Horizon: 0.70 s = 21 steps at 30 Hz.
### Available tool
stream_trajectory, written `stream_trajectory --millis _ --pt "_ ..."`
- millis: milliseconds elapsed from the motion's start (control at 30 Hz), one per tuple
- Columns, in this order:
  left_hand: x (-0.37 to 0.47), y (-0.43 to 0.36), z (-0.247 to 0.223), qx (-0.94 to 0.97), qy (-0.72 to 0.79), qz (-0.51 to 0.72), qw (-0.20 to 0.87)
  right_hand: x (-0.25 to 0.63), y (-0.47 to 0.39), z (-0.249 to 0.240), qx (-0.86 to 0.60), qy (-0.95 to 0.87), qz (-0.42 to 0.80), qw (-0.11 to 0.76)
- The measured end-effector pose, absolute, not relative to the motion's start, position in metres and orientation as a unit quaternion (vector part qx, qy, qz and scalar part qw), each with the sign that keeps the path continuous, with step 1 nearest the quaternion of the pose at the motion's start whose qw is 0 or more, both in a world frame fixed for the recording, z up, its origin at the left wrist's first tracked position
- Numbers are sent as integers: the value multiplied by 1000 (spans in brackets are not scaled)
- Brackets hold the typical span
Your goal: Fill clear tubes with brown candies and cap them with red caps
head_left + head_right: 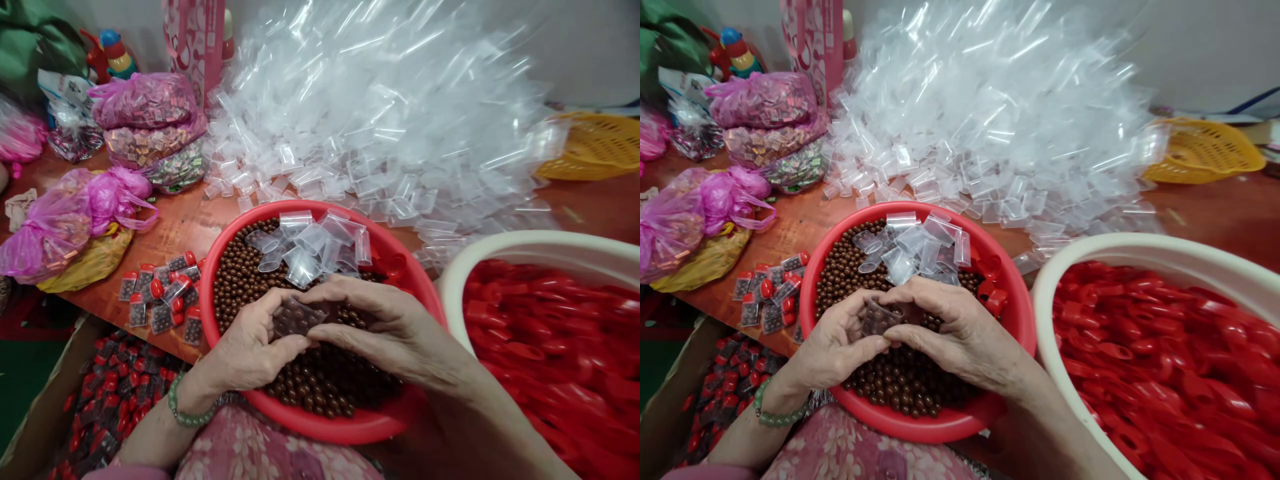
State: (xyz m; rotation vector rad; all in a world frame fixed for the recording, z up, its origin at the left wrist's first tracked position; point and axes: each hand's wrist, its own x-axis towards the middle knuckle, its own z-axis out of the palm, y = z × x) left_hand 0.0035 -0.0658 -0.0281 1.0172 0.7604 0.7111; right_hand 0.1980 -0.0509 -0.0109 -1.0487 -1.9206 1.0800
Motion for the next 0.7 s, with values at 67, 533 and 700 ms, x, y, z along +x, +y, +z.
stream_trajectory --millis 67,533,700 --pt "3 -66 -29 466 345 324 748 198 -50 -9 -398 -742 420 340" --pt "1 -66 -29 420 354 322 771 193 -56 -12 -472 -642 455 398" --pt "1 -66 -29 470 360 315 742 195 -59 -16 -449 -690 434 366"
